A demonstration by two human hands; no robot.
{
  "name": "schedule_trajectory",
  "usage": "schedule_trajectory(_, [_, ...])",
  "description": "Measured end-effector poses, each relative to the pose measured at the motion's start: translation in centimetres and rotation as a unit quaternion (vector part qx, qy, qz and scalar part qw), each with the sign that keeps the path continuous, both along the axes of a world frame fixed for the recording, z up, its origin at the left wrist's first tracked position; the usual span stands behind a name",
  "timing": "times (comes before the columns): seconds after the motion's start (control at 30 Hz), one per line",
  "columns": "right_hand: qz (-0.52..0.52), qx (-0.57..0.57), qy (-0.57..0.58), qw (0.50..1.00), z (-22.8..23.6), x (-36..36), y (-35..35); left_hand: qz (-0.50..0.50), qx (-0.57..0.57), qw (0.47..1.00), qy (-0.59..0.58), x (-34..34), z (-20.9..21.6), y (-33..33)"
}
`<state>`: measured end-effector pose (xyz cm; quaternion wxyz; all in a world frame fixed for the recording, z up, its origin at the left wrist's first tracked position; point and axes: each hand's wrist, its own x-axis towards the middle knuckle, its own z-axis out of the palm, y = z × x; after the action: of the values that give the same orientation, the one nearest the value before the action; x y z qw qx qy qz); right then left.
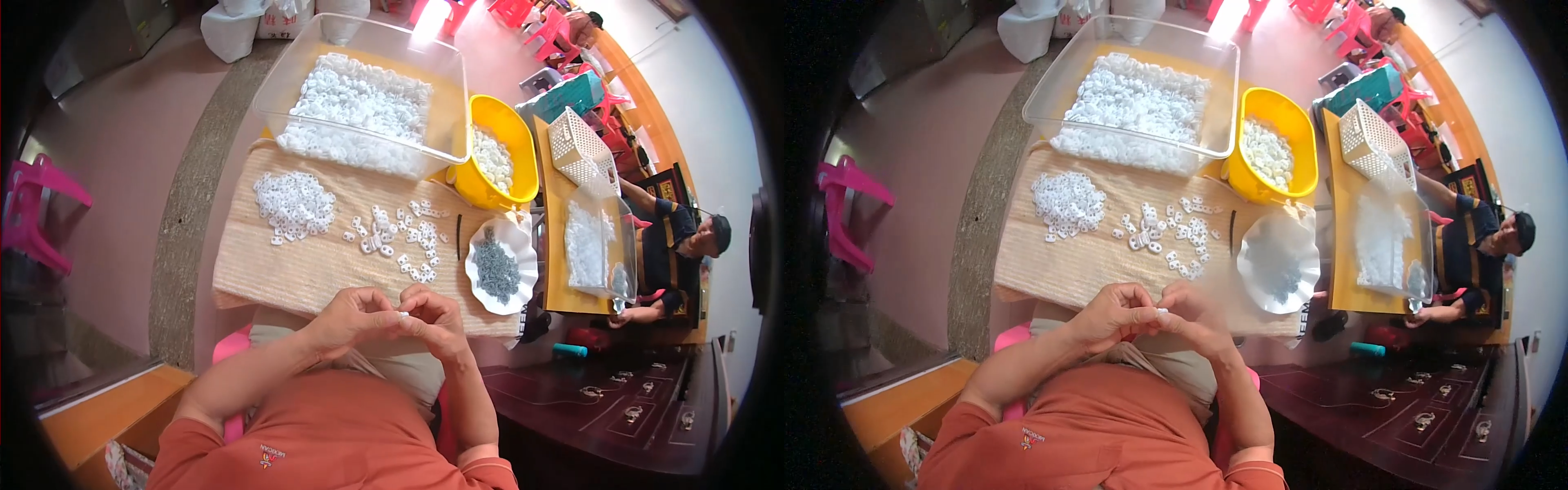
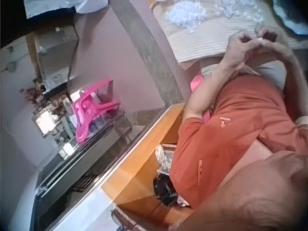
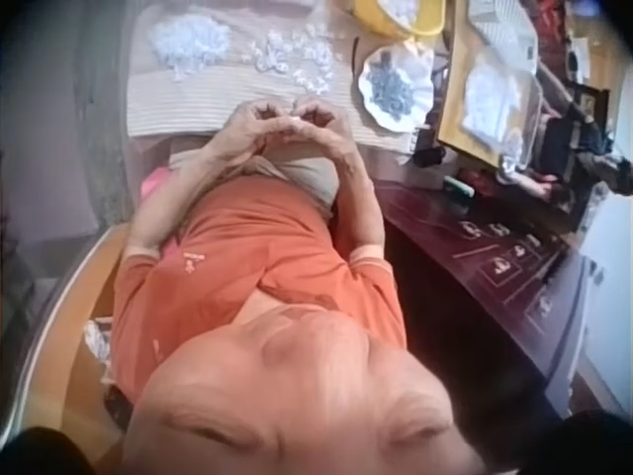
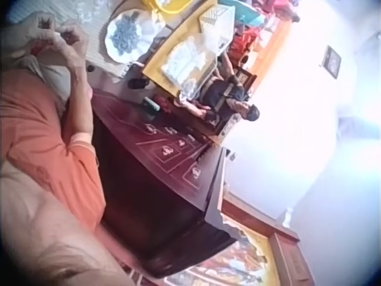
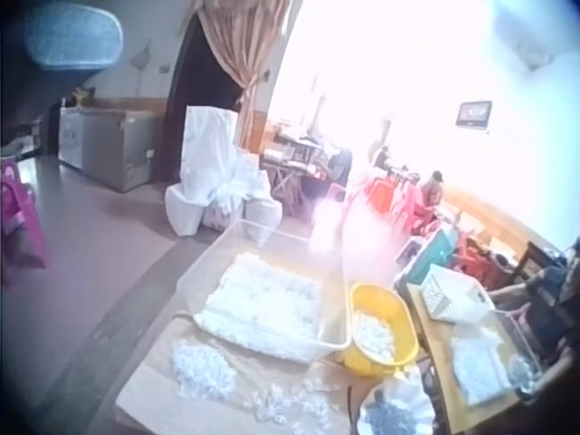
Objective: Manual assembly of small white plastic components by pressing them together.
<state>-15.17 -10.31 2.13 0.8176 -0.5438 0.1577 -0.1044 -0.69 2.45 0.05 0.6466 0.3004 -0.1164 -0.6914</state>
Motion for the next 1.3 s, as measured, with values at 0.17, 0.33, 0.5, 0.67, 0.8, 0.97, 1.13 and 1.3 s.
schedule_trajectory(0.17, [-0.012, -0.118, -0.005, 0.993, -0.1, -0.2, -0.4, 0.016, 0.008, 1.000, -0.012, -0.2, 0.5, 0.1])
schedule_trajectory(0.33, [-0.081, -0.142, 0.063, 0.985, 0.1, -1.1, -0.8, 0.029, 0.002, 1.000, 0.003, -0.4, -0.2, 0.2])
schedule_trajectory(0.5, [-0.089, -0.307, 0.071, 0.945, -0.4, -2.0, -3.5, 0.046, 0.020, 0.999, -0.008, -0.3, -0.2, -0.1])
schedule_trajectory(0.67, [-0.102, -0.258, 0.080, 0.957, 0.4, -1.8, -3.3, 0.054, 0.041, 0.997, -0.030, -0.4, 0.0, 0.1])
schedule_trajectory(0.8, [-0.169, -0.341, 0.088, 0.921, -0.6, -2.6, -5.4, 0.049, 0.050, 0.996, -0.054, -0.5, 0.1, 0.2])
schedule_trajectory(0.97, [-0.323, -0.388, 0.119, 0.855, 6.0, 0.7, -10.9, 0.054, 0.040, 0.996, -0.062, -0.7, 0.1, 0.1])
schedule_trajectory(1.13, [-0.410, -0.639, 0.127, 0.638, 6.4, 2.8, -12.6, 0.069, 0.057, 0.995, -0.051, -0.3, 0.5, 0.0])
schedule_trajectory(1.3, [-0.109, -0.618, 0.134, 0.767, 2.5, 3.2, -6.8, 0.093, 0.075, 0.992, -0.043, 0.2, 0.0, 0.0])
